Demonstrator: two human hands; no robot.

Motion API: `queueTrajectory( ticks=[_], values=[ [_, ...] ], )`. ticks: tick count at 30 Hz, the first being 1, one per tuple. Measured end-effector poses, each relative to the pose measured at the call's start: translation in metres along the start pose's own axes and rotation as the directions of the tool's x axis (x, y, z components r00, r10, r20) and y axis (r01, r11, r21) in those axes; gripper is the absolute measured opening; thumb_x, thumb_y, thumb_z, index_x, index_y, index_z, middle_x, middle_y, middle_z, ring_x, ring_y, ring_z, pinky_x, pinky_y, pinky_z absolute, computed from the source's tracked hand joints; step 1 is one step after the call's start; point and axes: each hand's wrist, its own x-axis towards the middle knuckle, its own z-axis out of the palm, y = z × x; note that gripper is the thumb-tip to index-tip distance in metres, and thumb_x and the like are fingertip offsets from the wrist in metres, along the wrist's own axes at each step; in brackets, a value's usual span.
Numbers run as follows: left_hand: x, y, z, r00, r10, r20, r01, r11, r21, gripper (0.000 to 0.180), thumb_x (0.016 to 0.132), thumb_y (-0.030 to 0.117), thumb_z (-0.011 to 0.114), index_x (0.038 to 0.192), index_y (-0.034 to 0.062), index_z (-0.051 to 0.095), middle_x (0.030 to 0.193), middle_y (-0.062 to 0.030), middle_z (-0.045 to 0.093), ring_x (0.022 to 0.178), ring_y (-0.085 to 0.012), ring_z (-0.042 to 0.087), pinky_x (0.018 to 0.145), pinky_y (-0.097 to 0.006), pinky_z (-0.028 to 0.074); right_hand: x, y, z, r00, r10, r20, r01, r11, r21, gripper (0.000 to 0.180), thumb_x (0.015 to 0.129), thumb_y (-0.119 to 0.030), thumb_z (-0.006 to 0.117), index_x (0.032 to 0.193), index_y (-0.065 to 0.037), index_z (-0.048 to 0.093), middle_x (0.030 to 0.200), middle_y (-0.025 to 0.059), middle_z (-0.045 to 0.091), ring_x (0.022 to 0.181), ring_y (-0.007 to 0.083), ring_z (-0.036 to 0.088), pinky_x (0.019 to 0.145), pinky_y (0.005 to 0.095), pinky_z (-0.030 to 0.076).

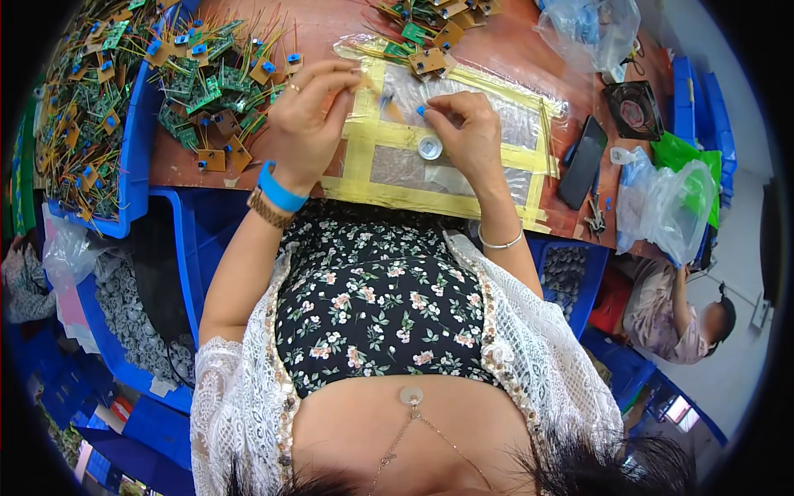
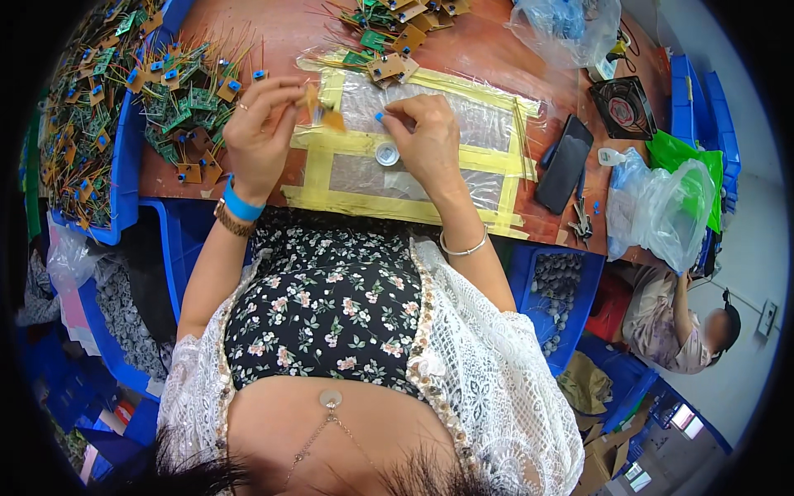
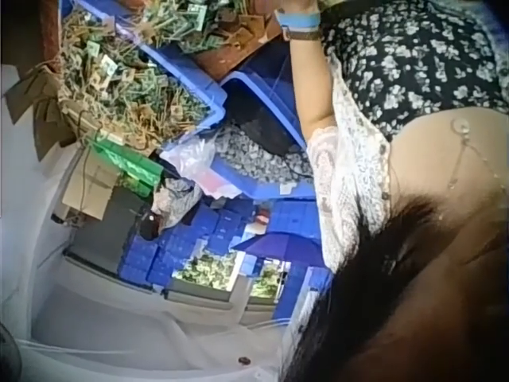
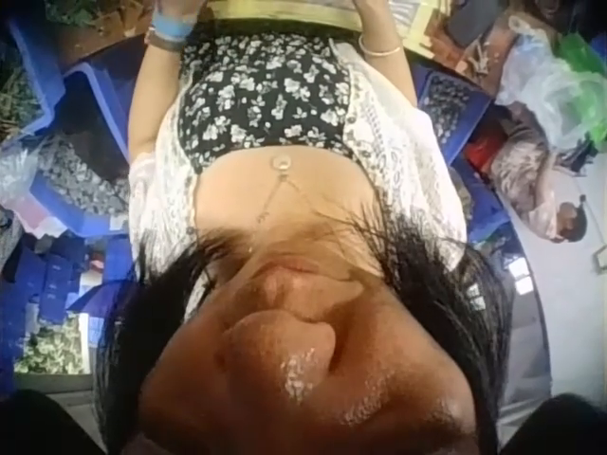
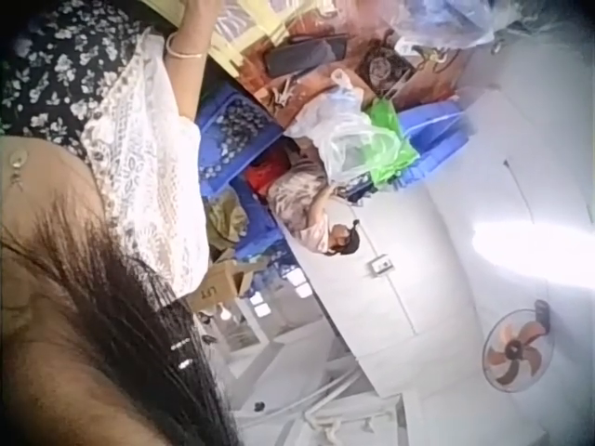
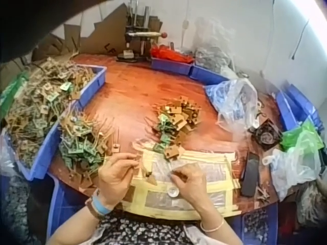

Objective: Assembling electronic components onto a circuit board template at a factory workbench.

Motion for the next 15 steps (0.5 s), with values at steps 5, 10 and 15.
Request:
queueTrajectory(
  ticks=[5,10,15],
  values=[
    [-0.033,-0.002,-0.02,0.946,-0.072,0.317,0.035,0.992,0.121,0.028,0.081,-0.007,0.066,0.106,0.0024,0.072,0.127,-0.0118,0.067,0.112,-0.0293,0.066,0.091,-0.037,0.055,0.003,0.001,0.007,0.997,-0.076,0.013,0.077,0.995,-0.071,0.015,0.076,-0.006,0.082,0.09,-0.005,0.078,0.083,0.0073,0.07,0.082,0.0238,0.063,0.07,0.0349,0.051],
    [-0.04,0.033,-0.032,0.956,0.037,0.289,-0.131,0.941,0.312,0.036,0.078,-0.006,0.067,0.114,-0.0016,0.07,0.133,-0.0153,0.062,0.121,-0.0352,0.058,0.102,-0.043,0.049,0.003,-0.006,0.01,0.984,-0.177,-0.016,0.173,0.976,-0.135,0.012,0.075,-0.005,0.08,0.086,-0.005,0.076,0.083,0.0071,0.069,0.082,0.0267,0.062,0.072,0.0365,0.05],
    [-0.056,0.036,-0.019,0.921,-0.063,0.386,-0.091,0.925,0.368,0.041,0.084,0.009,0.073,0.122,-0.004,0.065,0.137,-0.0161,0.057,0.124,-0.0343,0.055,0.104,-0.043,0.046,-0.002,-0.034,0.02,0.959,-0.281,0.039,0.28,0.913,-0.298,0.007,0.078,-0.005,0.076,0.083,-0.01,0.074,0.082,0.0029,0.068,0.083,0.0245,0.063,0.074,0.0373,0.047]
  ],
)
